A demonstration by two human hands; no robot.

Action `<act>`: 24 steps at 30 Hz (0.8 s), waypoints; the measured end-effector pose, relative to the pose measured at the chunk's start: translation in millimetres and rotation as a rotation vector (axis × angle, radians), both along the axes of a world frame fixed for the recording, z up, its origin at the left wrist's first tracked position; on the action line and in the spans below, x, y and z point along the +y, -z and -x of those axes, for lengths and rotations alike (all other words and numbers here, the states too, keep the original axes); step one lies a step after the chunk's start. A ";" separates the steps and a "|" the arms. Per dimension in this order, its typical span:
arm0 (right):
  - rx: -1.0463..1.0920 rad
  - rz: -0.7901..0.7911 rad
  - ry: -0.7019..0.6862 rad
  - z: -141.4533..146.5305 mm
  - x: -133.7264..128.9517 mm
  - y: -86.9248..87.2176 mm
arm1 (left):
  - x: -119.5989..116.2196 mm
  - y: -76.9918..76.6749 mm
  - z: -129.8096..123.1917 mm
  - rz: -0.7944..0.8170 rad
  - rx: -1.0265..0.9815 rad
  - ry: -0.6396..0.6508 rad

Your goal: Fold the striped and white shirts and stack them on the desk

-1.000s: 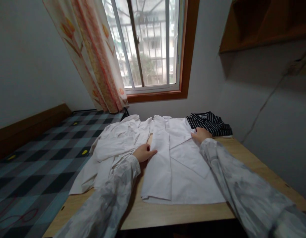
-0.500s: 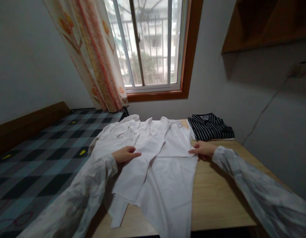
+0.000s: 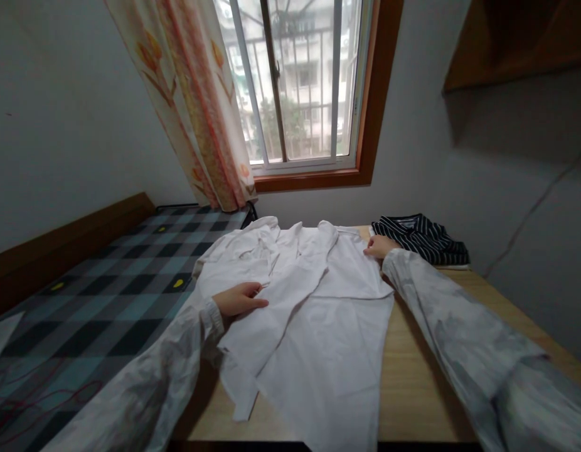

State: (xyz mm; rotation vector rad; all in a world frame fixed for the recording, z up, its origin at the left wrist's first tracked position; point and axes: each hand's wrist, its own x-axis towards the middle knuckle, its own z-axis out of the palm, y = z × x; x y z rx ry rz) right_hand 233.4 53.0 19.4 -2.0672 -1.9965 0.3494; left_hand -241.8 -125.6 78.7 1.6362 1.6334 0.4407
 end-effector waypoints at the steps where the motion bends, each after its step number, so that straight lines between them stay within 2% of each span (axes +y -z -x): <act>1: 0.002 0.001 -0.009 0.1 0.2 0.5 | 0.6 0.7 2.7 0.000 0.011 0.038; 4: 0.014 -0.030 -0.033 -0.6 -2.1 -2.9 | 4.4 0.3 8.6 0.000 0.051 0.122; 8: 0.068 -0.149 -0.066 -12.2 -11.4 -16.6 | 9.2 -9.6 11.8 -0.022 0.138 0.173; 11: 0.218 -0.325 -0.090 -34.9 -30.6 -24.8 | 13.4 -19.2 14.8 -0.040 0.168 0.181; 13: 0.343 -0.400 -0.098 -54.2 -50.7 -24.0 | 17.9 -22.9 17.7 -0.053 0.188 0.171; 16: 0.441 -0.355 -0.079 -80.3 -86.5 -11.4 | 27.1 -22.5 21.0 -0.085 0.221 0.151; 19: 0.540 -0.205 -0.052 -94.7 -117.4 8.4 | 35.5 -18.2 21.4 -0.114 0.251 0.172; 22: 0.631 -0.052 -0.005 -98.2 -131.1 21.8 | 38.5 -16.1 20.3 -0.135 0.296 0.180; 24: 0.561 -0.069 0.023 -97.7 -127.3 22.6 | 36.1 -18.2 20.5 -0.114 0.306 0.176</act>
